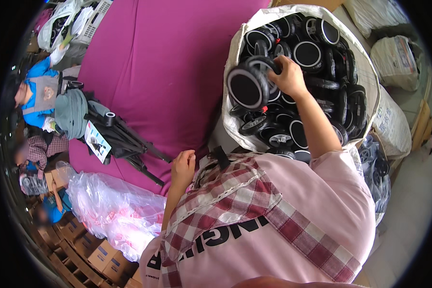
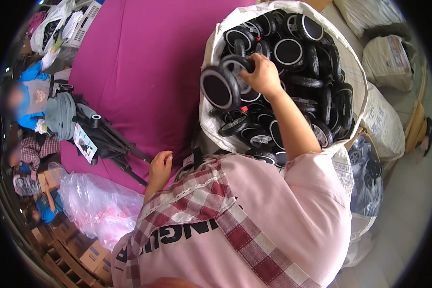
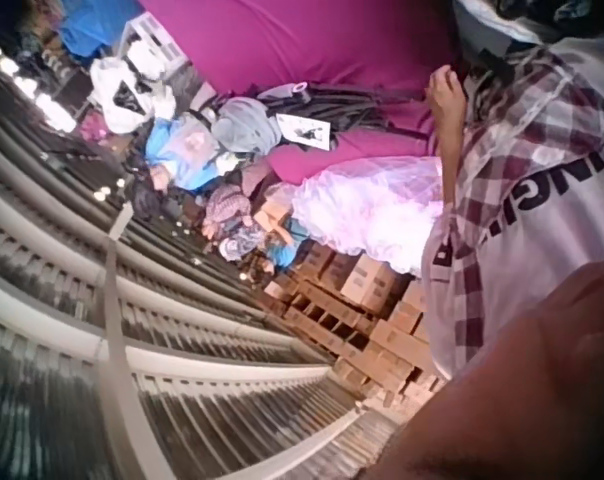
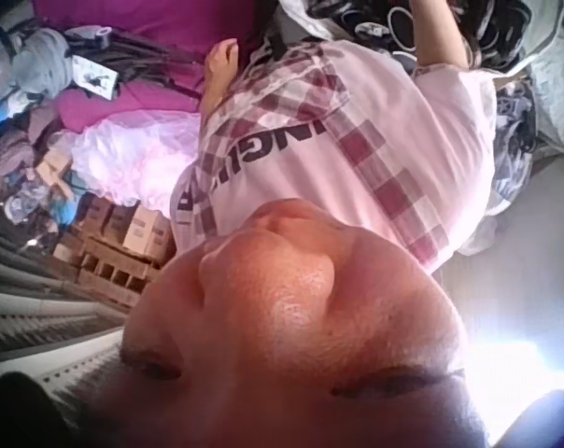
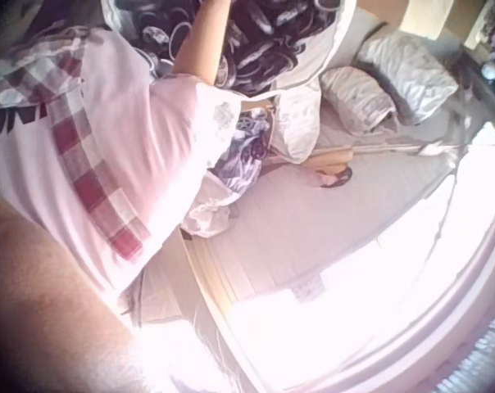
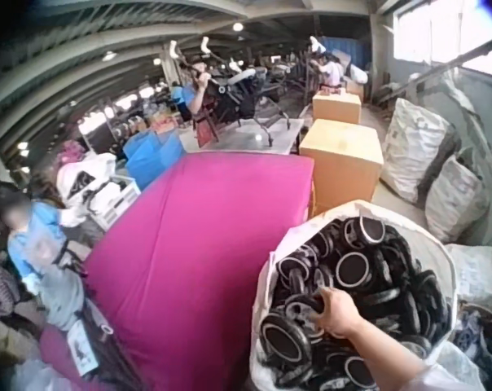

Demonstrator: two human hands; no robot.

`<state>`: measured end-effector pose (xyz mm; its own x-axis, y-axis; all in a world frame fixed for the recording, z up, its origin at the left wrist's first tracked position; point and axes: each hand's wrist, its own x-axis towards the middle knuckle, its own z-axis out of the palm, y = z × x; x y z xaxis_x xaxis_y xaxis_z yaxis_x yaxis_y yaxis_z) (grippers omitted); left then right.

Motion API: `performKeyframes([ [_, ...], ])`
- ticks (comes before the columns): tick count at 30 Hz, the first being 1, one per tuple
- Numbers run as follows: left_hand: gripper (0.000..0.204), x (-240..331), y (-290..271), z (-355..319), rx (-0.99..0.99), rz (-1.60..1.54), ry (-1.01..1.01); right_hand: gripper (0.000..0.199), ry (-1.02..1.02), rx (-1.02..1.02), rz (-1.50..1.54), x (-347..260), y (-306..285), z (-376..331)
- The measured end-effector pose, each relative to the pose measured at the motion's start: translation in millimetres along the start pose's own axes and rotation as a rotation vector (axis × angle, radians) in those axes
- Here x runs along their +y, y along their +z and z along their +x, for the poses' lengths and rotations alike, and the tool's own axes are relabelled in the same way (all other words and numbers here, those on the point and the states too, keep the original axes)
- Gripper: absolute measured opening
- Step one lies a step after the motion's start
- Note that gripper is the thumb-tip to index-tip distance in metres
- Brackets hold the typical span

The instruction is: The person assembles multiple baby strollers on a pink-covered table. They attach wheels to the stroller frames, place fabric seats onto the frames, and pack each completed stroller into a clear plastic bag. The process is repeated for several units.

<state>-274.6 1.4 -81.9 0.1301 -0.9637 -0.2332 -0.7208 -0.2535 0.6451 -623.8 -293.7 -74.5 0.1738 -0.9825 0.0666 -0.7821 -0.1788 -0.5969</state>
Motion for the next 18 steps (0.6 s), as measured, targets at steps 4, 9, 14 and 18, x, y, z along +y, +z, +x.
performKeyframes([
  [4, 0.018, -2, 0, -13, 0.017, -0.028, 0.002, 0.046, 0.098, 0.267, 0.100, 39, 82, 45],
  [9, 0.019, -29, -27, -62, 0.186, -0.096, -0.019, 0.065, 0.153, 0.240, 0.007, -13, 72, 29],
  [14, 0.024, -75, -31, -128, 0.195, -0.312, -0.166, 0.058, -0.311, 0.251, -0.119, -151, 88, -44],
  [18, 0.035, -93, -49, -158, 0.167, -0.457, -0.084, 0.071, -0.621, 0.075, 0.037, -276, 140, -121],
])
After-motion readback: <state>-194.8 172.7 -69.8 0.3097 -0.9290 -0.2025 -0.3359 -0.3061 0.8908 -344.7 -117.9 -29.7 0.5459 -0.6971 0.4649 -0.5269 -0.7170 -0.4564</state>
